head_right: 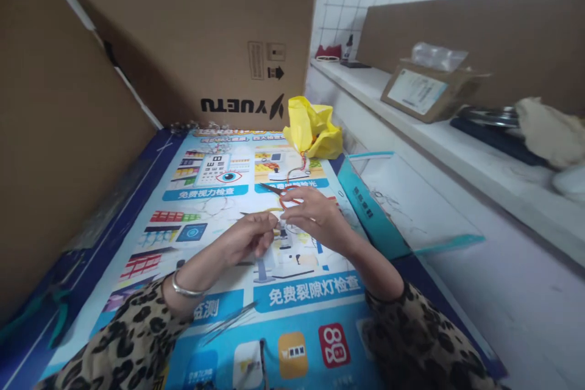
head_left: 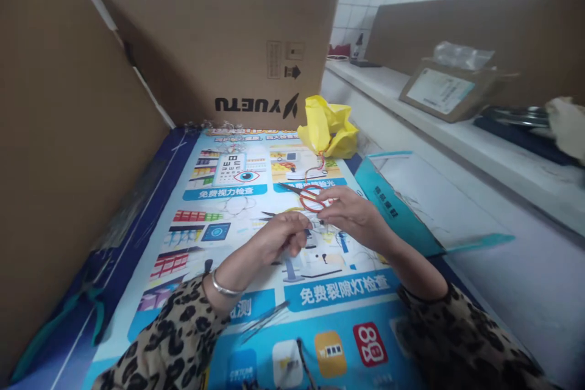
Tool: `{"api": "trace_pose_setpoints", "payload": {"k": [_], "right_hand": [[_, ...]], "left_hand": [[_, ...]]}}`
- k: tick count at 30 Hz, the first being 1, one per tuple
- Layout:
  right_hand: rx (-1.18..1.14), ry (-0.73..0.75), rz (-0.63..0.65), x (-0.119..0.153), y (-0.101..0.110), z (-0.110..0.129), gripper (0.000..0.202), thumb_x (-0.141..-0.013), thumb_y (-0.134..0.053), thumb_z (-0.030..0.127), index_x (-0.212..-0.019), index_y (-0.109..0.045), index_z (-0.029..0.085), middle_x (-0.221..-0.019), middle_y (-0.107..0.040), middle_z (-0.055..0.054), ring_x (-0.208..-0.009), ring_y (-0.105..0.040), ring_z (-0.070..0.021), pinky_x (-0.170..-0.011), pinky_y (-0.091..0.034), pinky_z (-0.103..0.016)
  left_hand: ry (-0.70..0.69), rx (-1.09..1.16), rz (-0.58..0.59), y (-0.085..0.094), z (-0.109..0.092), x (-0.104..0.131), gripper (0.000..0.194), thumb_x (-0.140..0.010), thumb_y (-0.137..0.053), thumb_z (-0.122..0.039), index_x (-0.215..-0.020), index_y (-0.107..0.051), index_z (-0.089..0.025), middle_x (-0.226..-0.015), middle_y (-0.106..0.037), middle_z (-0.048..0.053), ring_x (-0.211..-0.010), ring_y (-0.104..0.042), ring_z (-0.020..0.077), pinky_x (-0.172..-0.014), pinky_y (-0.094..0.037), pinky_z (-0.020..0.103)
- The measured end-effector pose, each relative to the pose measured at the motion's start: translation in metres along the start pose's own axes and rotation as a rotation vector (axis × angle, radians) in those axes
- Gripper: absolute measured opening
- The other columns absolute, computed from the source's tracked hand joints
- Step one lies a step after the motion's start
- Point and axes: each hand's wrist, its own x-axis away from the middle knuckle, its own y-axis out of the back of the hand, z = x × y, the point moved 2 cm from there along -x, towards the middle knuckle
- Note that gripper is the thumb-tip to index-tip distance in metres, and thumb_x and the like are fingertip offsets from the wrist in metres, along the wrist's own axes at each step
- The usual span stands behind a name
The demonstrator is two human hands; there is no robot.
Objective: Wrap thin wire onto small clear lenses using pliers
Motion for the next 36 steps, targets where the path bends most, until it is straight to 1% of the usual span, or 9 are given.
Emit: {"api": "trace_pose_setpoints", "payload": {"k": [2,4,6,8,12,15,20,24,36], "right_hand": [[-0.160,-0.159,-0.108,0.006,0.005,-0.002,0.017,-0.082,-0.054,0.034,-0.083,-0.066,0.023,-0.088,-0.066,-0.004,-0.091,-0.059,-0.0176,-0.085,-0.046,-0.034],[-0.294,-0.341,-0.270,0.013,0.011,-0.008,0.022,-0.084,-0.049,0.039,-0.089,-0.062,0.021,-0.070,-0.064,-0.002,-0.071,-0.060,-0.0148,-0.069,-0.049,-0.030],[-0.348,-0.471,-0.433,0.020,0.018,-0.018,0.028,-0.083,-0.047,0.042,-0.097,-0.059,0.021,-0.062,-0.058,0.002,-0.053,-0.054,-0.0111,-0.052,-0.045,-0.025],[-0.310,-0.547,-0.503,0.028,0.026,-0.029,0.031,-0.082,-0.048,0.044,-0.100,-0.059,0.021,-0.063,-0.057,0.002,-0.048,-0.050,-0.0096,-0.046,-0.041,-0.023],[-0.145,-0.590,-0.264,0.044,0.032,-0.052,0.027,-0.080,-0.050,0.040,-0.090,-0.066,0.021,-0.085,-0.067,-0.003,-0.076,-0.060,-0.0164,-0.069,-0.047,-0.029],[0.012,-0.602,-0.125,0.058,0.029,-0.066,0.025,-0.080,-0.050,0.037,-0.086,-0.068,0.021,-0.090,-0.069,-0.002,-0.083,-0.061,-0.0185,-0.075,-0.045,-0.029],[0.169,-0.654,-0.022,0.069,0.021,-0.085,0.024,-0.081,-0.046,0.035,-0.080,-0.065,0.021,-0.070,-0.066,0.001,-0.065,-0.058,-0.0139,-0.060,-0.041,-0.023],[0.155,-0.654,0.045,0.071,0.016,-0.093,0.021,-0.080,-0.047,0.031,-0.081,-0.065,0.022,-0.079,-0.068,0.001,-0.074,-0.060,-0.0149,-0.067,-0.041,-0.023],[0.301,-0.704,0.058,0.072,0.026,-0.090,0.026,-0.080,-0.047,0.033,-0.064,-0.064,0.021,-0.058,-0.061,0.001,-0.055,-0.052,-0.0109,-0.050,-0.033,-0.020]], "left_hand": [[0.038,-0.013,0.086,-0.014,0.002,-0.002,0.020,-0.074,-0.058,-0.034,-0.078,-0.052,-0.016,-0.054,-0.060,-0.001,-0.033,-0.046,0.0061,-0.036,-0.031,0.017],[0.035,-0.074,0.145,-0.024,0.000,-0.007,0.026,-0.079,-0.053,-0.041,-0.081,-0.053,-0.015,-0.059,-0.063,0.002,-0.037,-0.050,0.0075,-0.038,-0.034,0.018],[0.019,-0.184,0.154,-0.027,-0.005,-0.015,0.032,-0.083,-0.045,-0.046,-0.083,-0.054,-0.015,-0.063,-0.063,0.003,-0.043,-0.055,0.0090,-0.042,-0.036,0.019],[-0.031,-0.386,0.091,-0.025,-0.009,-0.025,0.030,-0.083,-0.043,-0.044,-0.080,-0.054,-0.016,-0.066,-0.062,0.001,-0.049,-0.056,0.0095,-0.046,-0.037,0.020],[-0.254,-1.052,-0.118,-0.017,-0.013,-0.043,0.016,-0.081,-0.046,-0.030,-0.074,-0.057,-0.020,-0.072,-0.063,0.000,-0.065,-0.057,0.0135,-0.059,-0.039,0.024],[-0.309,-1.334,-0.139,-0.017,-0.007,-0.055,0.015,-0.081,-0.046,-0.025,-0.078,-0.061,-0.022,-0.080,-0.065,0.000,-0.073,-0.057,0.0162,-0.062,-0.038,0.025],[-0.314,-1.436,-0.148,-0.020,0.008,-0.074,0.019,-0.083,-0.044,-0.024,-0.089,-0.063,-0.023,-0.089,-0.064,0.001,-0.084,-0.058,0.0171,-0.070,-0.042,0.027],[-0.379,-1.403,-0.162,-0.017,0.020,-0.082,0.021,-0.085,-0.045,-0.026,-0.098,-0.061,-0.024,-0.097,-0.061,0.002,-0.091,-0.057,0.0171,-0.075,-0.044,0.028],[-0.433,-1.334,-0.141,-0.009,0.036,-0.081,0.021,-0.084,-0.045,-0.025,-0.096,-0.063,-0.025,-0.095,-0.058,0.003,-0.082,-0.056,0.0150,-0.069,-0.045,0.028]]}}
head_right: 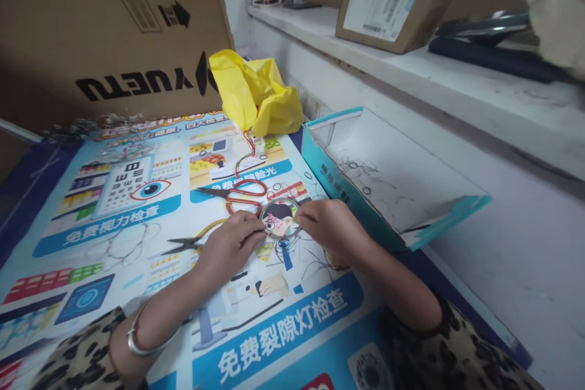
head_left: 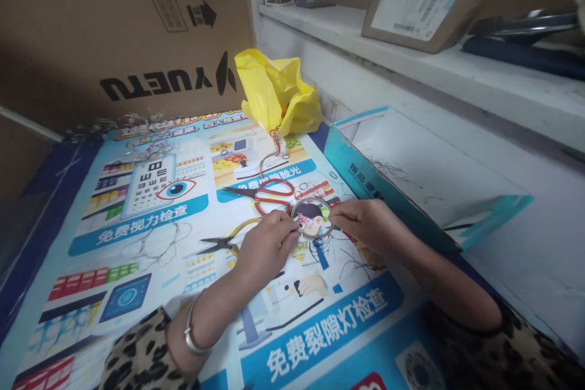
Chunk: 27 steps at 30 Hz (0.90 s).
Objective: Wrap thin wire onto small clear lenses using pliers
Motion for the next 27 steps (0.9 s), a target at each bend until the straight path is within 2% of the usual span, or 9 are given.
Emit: {"api": "trace_pose_setpoints", "payload": {"k": [16,27], "right_hand": [[0.035,-0.019,0.024,-0.0046,-0.0068,-0.0065,0.023,-0.080,-0.047,0.032,-0.069,-0.065,0.021,-0.065,-0.064,0.001,-0.060,-0.054,-0.0112,-0.053,-0.032,-0.021],[0.036,-0.030,0.064,-0.0031,-0.0033,-0.0016,0.024,-0.080,-0.045,0.029,-0.064,-0.060,0.018,-0.059,-0.059,0.002,-0.056,-0.048,-0.0095,-0.053,-0.029,-0.020]], "left_hand": [[0.017,-0.009,-0.014,0.0001,-0.0012,-0.0010,0.019,-0.083,-0.048,-0.026,-0.094,-0.063,-0.022,-0.091,-0.061,0.004,-0.087,-0.056,0.0176,-0.074,-0.045,0.031],[0.013,-0.019,-0.005,0.0010,-0.0025,-0.0018,0.017,-0.083,-0.048,-0.025,-0.093,-0.061,-0.021,-0.091,-0.061,0.004,-0.086,-0.056,0.0182,-0.074,-0.045,0.032]]}}
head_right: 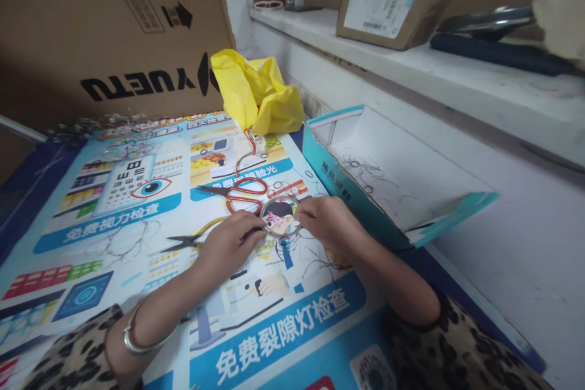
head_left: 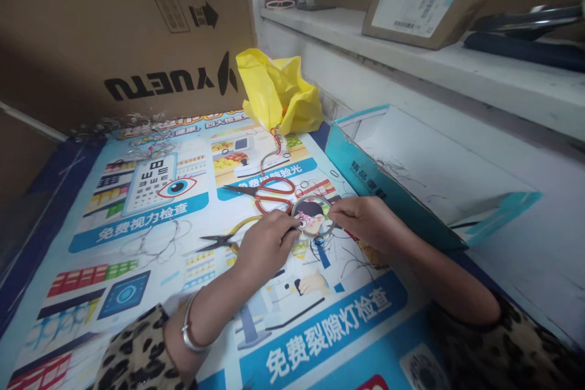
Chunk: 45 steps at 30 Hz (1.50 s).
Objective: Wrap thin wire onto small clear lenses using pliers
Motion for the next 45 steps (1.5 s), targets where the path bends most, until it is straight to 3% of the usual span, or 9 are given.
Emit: {"api": "trace_pose_setpoints", "payload": {"k": [19,45], "right_hand": [[0.016,-0.005,0.002,-0.0010,-0.0020,-0.0036,0.024,-0.080,-0.046,0.031,-0.073,-0.066,0.019,-0.063,-0.062,0.001,-0.058,-0.052,-0.0107,-0.054,-0.031,-0.021],[-0.001,0.004,-0.003,-0.0007,-0.0008,-0.0017,0.027,-0.081,-0.044,0.033,-0.066,-0.062,0.019,-0.060,-0.059,0.002,-0.058,-0.050,-0.0103,-0.054,-0.030,-0.021]], "left_hand": [[-0.033,-0.010,-0.021,-0.0017,0.0023,0.0002,0.017,-0.083,-0.048,-0.026,-0.094,-0.061,-0.021,-0.090,-0.061,0.004,-0.086,-0.056,0.0180,-0.072,-0.045,0.032],[-0.034,-0.012,-0.011,0.0003,0.0001,0.0005,0.020,-0.083,-0.045,-0.024,-0.094,-0.061,-0.022,-0.090,-0.061,0.004,-0.085,-0.056,0.0184,-0.072,-0.045,0.032]]}}
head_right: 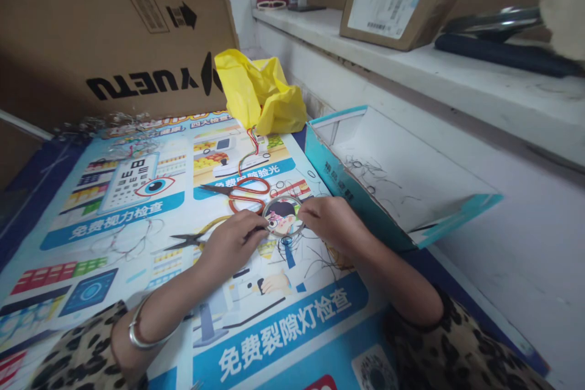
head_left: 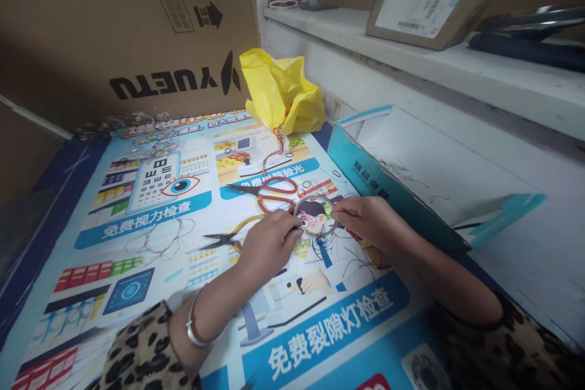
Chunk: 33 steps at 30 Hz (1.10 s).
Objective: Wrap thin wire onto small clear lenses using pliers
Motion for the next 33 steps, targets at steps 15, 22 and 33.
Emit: {"api": "trace_pose_setpoints", "payload": {"k": [15,22,33], "right_hand": [[0.000,-0.057,0.017,-0.003,-0.002,0.000,0.022,-0.077,-0.046,0.033,-0.064,-0.056,0.019,-0.053,-0.052,0.003,-0.053,-0.045,-0.0102,-0.051,-0.027,-0.022],[-0.206,-0.070,0.018,-0.005,-0.007,-0.003,0.022,-0.074,-0.048,0.036,-0.062,-0.052,0.018,-0.048,-0.040,0.006,-0.047,-0.035,-0.0083,-0.046,-0.026,-0.021],[-0.350,-0.127,0.022,-0.005,-0.009,-0.006,0.023,-0.073,-0.050,0.038,-0.064,-0.053,0.018,-0.047,-0.037,0.006,-0.045,-0.033,-0.0076,-0.043,-0.024,-0.021]], "left_hand": [[-0.012,-0.025,0.020,0.001,-0.003,0.001,0.028,-0.087,-0.042,-0.031,-0.108,-0.057,-0.023,-0.096,-0.057,0.005,-0.088,-0.054,0.0187,-0.074,-0.046,0.033],[-0.014,-0.045,0.025,0.002,-0.006,0.001,0.031,-0.087,-0.040,-0.029,-0.114,-0.055,-0.025,-0.101,-0.051,0.006,-0.088,-0.052,0.0183,-0.074,-0.046,0.032],[-0.063,-0.066,-0.054,0.000,-0.006,0.002,0.031,-0.087,-0.043,-0.030,-0.114,-0.056,-0.021,-0.125,-0.043,0.011,-0.112,-0.043,0.0256,-0.089,-0.041,0.044]]}}
